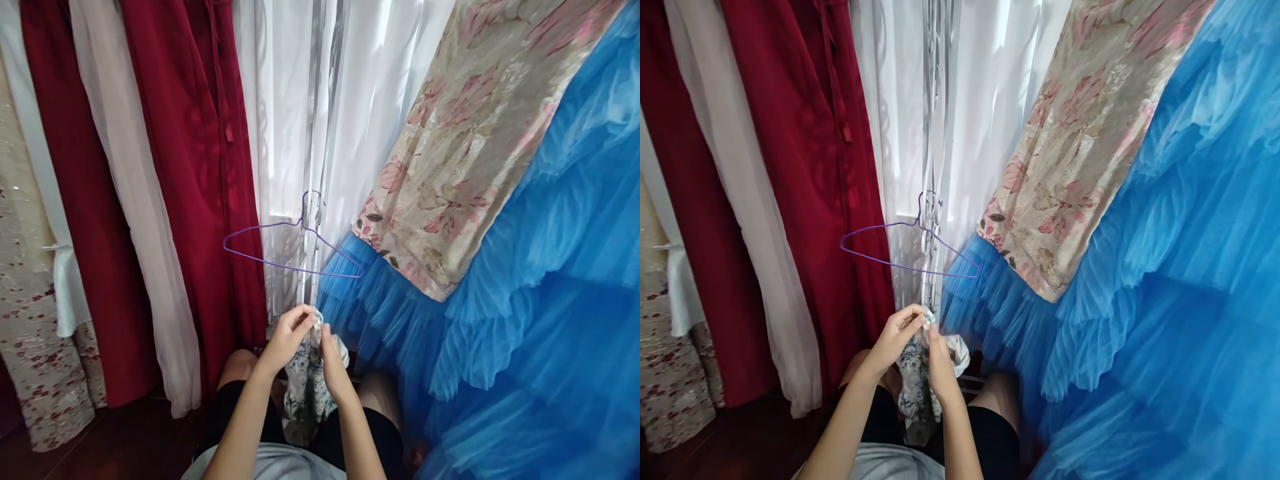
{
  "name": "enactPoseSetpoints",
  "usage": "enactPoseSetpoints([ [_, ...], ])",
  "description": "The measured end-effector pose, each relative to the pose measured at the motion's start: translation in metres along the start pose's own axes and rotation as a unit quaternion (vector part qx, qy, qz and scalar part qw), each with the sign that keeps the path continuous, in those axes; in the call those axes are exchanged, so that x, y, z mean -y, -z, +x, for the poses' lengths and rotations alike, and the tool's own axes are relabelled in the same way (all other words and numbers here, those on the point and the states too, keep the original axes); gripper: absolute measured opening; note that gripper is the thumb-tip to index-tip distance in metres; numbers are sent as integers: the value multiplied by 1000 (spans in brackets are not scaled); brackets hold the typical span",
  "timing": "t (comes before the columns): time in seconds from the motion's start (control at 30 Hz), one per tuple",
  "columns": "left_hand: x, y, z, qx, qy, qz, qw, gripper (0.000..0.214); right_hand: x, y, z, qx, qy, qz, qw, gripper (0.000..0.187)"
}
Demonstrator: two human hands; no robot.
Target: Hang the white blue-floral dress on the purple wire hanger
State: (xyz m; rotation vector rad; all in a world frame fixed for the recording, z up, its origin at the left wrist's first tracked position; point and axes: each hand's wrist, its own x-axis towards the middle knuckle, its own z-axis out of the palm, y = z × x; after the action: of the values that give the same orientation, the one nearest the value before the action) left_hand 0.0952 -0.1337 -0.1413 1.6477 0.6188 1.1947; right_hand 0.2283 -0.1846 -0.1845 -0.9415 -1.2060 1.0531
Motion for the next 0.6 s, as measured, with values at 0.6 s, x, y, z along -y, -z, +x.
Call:
enactPoseSetpoints([
  [0.6, 16, 39, -28, 149, 27, 272, 950, 35, 121, 136, 81, -106, 75, -62, 990, 17],
])
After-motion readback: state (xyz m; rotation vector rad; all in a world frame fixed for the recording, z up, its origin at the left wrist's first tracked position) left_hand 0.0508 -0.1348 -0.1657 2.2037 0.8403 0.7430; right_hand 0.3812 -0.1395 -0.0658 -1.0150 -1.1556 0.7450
